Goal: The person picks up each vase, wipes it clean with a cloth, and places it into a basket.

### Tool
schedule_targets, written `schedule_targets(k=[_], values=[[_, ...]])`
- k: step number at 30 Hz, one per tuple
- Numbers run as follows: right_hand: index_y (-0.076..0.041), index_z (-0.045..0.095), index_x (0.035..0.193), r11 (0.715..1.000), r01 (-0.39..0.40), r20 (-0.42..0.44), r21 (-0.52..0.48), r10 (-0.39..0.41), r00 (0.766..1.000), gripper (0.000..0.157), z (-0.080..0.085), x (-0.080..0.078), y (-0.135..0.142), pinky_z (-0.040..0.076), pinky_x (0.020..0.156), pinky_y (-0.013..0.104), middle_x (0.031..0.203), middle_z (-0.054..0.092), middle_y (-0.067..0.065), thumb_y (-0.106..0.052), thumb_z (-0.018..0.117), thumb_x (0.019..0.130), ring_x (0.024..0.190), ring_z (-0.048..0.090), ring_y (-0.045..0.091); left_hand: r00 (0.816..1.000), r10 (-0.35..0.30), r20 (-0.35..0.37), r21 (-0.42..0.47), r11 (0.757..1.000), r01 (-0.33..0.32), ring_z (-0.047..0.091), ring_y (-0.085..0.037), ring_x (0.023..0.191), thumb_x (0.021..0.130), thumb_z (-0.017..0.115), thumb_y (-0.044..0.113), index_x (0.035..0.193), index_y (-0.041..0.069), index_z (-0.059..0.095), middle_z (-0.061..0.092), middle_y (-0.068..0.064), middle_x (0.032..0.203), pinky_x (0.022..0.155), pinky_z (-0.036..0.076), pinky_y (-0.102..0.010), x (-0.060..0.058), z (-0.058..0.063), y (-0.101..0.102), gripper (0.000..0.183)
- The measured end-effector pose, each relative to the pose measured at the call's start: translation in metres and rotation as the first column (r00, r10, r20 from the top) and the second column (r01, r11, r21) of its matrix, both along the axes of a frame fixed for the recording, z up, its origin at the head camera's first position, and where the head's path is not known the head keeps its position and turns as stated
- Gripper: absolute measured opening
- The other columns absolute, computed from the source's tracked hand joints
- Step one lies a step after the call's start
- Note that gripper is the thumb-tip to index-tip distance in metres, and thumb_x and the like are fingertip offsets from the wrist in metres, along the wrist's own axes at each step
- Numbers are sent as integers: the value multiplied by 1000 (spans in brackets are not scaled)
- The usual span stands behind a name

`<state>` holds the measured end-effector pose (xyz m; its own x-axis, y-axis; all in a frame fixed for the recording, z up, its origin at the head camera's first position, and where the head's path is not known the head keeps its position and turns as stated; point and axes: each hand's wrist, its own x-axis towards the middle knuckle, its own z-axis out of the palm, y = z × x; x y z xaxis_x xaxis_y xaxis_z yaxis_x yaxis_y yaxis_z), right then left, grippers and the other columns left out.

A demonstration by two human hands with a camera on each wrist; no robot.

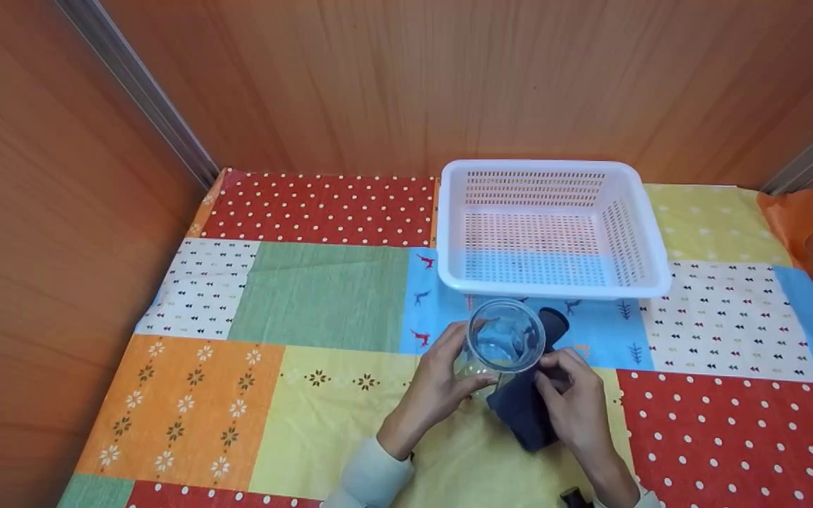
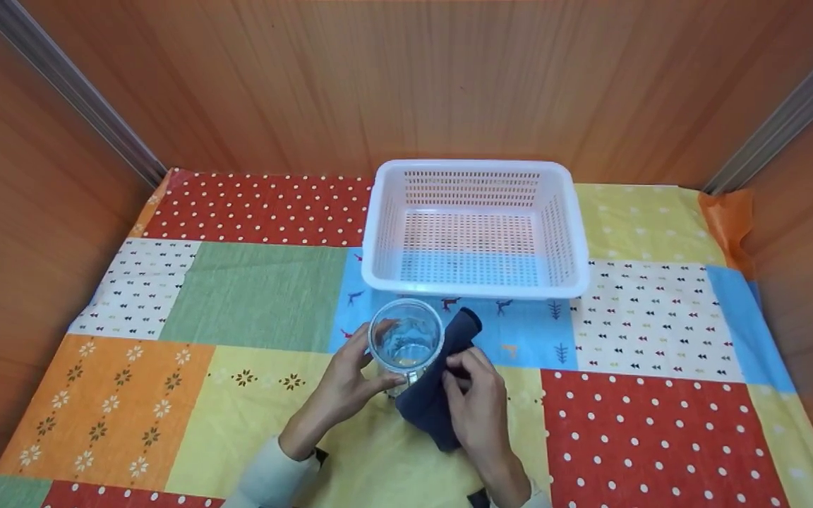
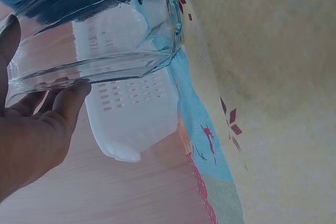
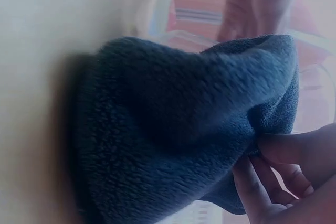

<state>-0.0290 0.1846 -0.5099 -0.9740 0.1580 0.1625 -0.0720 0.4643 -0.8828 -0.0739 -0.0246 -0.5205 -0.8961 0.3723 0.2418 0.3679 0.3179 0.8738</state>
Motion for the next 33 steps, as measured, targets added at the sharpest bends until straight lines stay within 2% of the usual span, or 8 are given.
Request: schedule_targets(k=[3,8,14,20,26,33], values=[[-1,73,95,1000,-12,-42,1,12,999,25,4,0,0,61,87,32,98,66,7,22,70,87,100,67,17,1000,3,7,3,1000,-3,60,-29,133,83,90,10,153,10,53,60,-14,145,112,49,-45,1,1,0,79],[-1,72,96,1000,-20,-40,6,20,999,23,4,0,1,61,88,42,100,67,8,20,71,88,102,68,21,1000,4,18,5,1000,-4,60,-30,133,84,89,10,153,12,53,60,-13,145,113,49,-46,1,2,0,78],[1,71,96,1000,-16,27,17,15,1000,21,-6,-3,2,62,86,33,100,67,10,20,70,88,98,68,12,1000,-2,5,5,1000,2,60,-33,133,84,89,10,153,11,53,60,-13,143,112,49,-45,1,2,-1,78],[1,70,97,999,-9,104,38,5,995,21,-18,-4,4,64,83,37,104,68,13,20,69,89,101,68,26,1000,-1,10,2,1000,1,60,-32,133,84,89,10,153,11,53,60,-12,144,112,49,-44,1,1,-1,78],[1,69,96,999,-21,91,31,18,996,21,-25,-3,7,62,80,27,102,68,13,20,69,88,96,67,22,1000,0,15,1,1000,0,60,-31,133,84,89,10,154,10,52,60,-13,144,112,49,-44,1,1,-1,79],[-1,72,97,1000,-5,79,28,3,997,22,-16,-1,4,60,80,22,103,68,10,19,69,90,94,66,12,1000,2,13,-16,1000,-2,59,-25,133,83,90,10,153,11,52,60,-11,143,113,49,-43,0,2,-1,80]])
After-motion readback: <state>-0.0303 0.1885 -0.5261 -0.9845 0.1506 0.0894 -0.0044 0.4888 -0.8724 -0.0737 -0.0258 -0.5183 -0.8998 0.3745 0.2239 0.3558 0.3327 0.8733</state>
